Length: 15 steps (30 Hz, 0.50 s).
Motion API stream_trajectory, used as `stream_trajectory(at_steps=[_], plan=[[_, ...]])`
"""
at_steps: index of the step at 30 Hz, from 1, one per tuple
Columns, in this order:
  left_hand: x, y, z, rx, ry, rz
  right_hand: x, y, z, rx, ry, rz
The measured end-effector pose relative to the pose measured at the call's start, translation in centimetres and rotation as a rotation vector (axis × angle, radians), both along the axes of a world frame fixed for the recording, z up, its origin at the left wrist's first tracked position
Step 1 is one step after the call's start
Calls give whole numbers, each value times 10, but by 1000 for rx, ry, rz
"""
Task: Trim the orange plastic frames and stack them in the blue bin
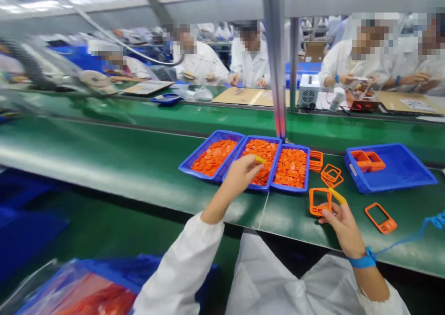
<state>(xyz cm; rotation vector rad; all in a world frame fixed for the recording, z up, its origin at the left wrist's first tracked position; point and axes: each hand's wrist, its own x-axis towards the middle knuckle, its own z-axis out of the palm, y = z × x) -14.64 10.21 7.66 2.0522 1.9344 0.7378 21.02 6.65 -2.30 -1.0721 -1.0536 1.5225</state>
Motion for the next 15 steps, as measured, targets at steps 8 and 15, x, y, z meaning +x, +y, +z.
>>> stream_trajectory(at_steps=[8,15], plan=[[124,-59,-52,110,-474,-431,-5,-3,-7,40,51,57],[143,-56,-71,30,-510,-294,-4,-6,-11,60,82,42]])
